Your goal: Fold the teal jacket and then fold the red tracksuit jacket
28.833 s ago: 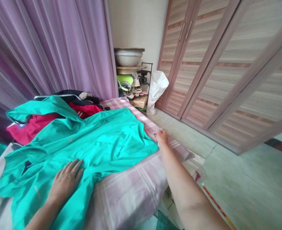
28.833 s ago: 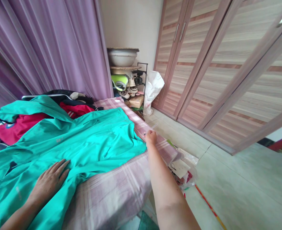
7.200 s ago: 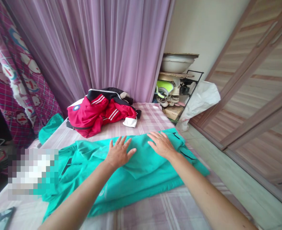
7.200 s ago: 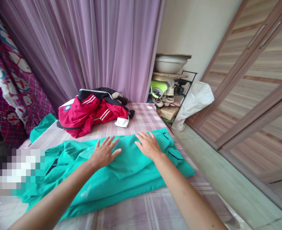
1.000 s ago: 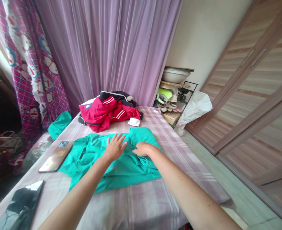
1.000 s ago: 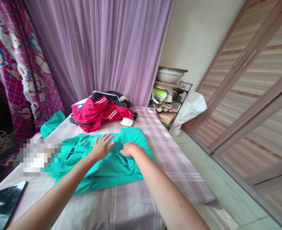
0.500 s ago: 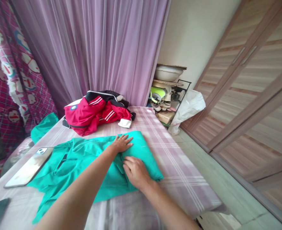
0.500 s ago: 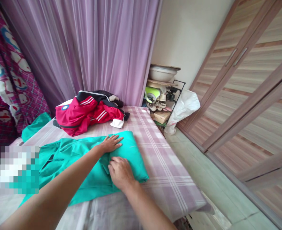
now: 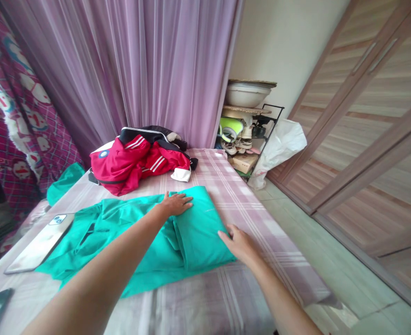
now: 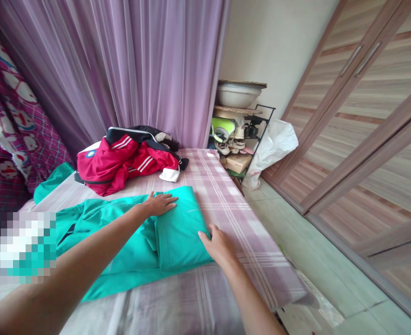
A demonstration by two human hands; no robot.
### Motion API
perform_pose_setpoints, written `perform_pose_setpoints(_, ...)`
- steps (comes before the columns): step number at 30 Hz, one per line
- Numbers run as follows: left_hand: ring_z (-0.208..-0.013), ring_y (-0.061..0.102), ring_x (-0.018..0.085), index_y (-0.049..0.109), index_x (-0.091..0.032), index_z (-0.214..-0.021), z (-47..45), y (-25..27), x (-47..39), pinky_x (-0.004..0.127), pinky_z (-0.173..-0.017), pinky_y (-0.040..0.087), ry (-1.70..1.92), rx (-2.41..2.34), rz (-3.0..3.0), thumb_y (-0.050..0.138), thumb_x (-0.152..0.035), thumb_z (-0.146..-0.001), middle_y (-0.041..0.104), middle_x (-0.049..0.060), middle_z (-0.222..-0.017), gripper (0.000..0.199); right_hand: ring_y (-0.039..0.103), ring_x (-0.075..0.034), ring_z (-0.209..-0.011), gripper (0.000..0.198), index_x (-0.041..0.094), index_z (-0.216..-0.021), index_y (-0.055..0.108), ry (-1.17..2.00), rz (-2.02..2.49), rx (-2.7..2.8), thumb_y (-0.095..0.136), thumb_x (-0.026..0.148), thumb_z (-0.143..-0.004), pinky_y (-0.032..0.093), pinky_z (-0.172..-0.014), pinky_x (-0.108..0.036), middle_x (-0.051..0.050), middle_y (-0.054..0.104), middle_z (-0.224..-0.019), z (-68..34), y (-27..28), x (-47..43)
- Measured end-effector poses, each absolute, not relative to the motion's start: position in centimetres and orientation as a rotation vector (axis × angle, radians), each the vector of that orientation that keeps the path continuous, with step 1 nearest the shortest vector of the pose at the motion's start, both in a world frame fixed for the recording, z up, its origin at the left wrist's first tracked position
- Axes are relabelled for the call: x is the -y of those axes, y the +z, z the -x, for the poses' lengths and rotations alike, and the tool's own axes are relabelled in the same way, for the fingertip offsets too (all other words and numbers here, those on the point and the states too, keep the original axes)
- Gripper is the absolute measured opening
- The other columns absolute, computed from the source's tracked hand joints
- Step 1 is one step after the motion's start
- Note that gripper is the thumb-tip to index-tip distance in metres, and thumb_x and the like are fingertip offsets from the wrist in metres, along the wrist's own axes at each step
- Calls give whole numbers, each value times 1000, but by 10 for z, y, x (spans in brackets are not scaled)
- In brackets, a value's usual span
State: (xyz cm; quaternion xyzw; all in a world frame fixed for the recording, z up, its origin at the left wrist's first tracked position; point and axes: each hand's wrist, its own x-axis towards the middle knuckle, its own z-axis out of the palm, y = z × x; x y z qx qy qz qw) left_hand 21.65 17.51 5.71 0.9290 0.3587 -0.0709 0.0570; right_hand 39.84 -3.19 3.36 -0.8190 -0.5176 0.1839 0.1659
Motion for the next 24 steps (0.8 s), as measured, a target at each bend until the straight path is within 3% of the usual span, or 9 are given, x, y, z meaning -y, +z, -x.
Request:
perform_pose_setpoints(2, -123, 58, 32, 64, -31, -127, -231, 69, -183, 66, -110, 25, -212, -1032, -2891, 37, -40, -98, 65, 10, -133, 41, 70, -27, -92, 44, 18, -111, 72, 798, 2276, 1446, 55, 52, -88, 52, -77, -33, -11, 76, -99, -410, 35, 35)
perform_pose_setpoints(4, -120, 59, 31, 69, -27, -119, -251, 81, -186, 63, -111, 24, -177, -945, -2985, 47, -26, -93, 69, 12, -125, 34, 70, -25, -85, 39, 20, -102, 73, 888, 2181, 1446, 61, 52, -84, 50, -71, -31, -7, 76, -92, -413, 34, 36)
perform_pose_setpoints(9, -141, 40, 24, 67, -32, -120, -302, 93, -182, 47, -120, 18, -138, -566, -3193, 52, -11, -84, 58, 2, -143, 45, 67, -23, -81, 28, 23, -100, 71, 648, 2141, 1519, 65, 41, -80, 44, -66, -28, -4, 75, -89, -411, 42, 33)
perform_pose_setpoints(14, -127, 53, 23, 73, -25, -91, -335, 106, -197, 45, -120, 17, -186, -343, -3288, 57, -5, -76, 74, 4, -112, 30, 65, -21, -79, 18, 22, -88, 64, 325, 2389, 1716, 61, 40, -85, 34, -61, -27, -5, 73, -86, -446, 76, 27)
perform_pose_setpoints(16, -115, 59, 22, 72, -24, -96, -346, 121, -208, 45, -118, 18, -146, -311, -3314, 56, -6, -78, 75, 5, -103, 30, 66, -22, -80, 17, 23, -90, 62, 142, 2497, 1731, 59, 39, -87, 32, -61, -28, -6, 73, -88, -461, 96, 27)
perform_pose_setpoints(20, -107, 59, 22, 66, -17, -109, -355, 159, -219, 45, -112, 23, 179, -234, -3444, 44, -12, -91, 71, 11, -105, 28, 66, -25, -84, 16, 23, -94, 59, -221, 2618, 1649, 58, 38, -88, 31, -59, -30, -8, 71, -94, -465, 136, 34)
perform_pose_setpoints(24, -101, 59, 21, 64, -14, -112, -314, 182, -217, 41, -100, 33, 466, -132, -3578, 38, -19, -97, 70, 12, -99, 30, 65, -26, -89, 15, 23, -99, 59, -361, 2422, 1748, 61, 31, -87, 38, -63, -32, -9, 70, -100, -429, 153, 42)
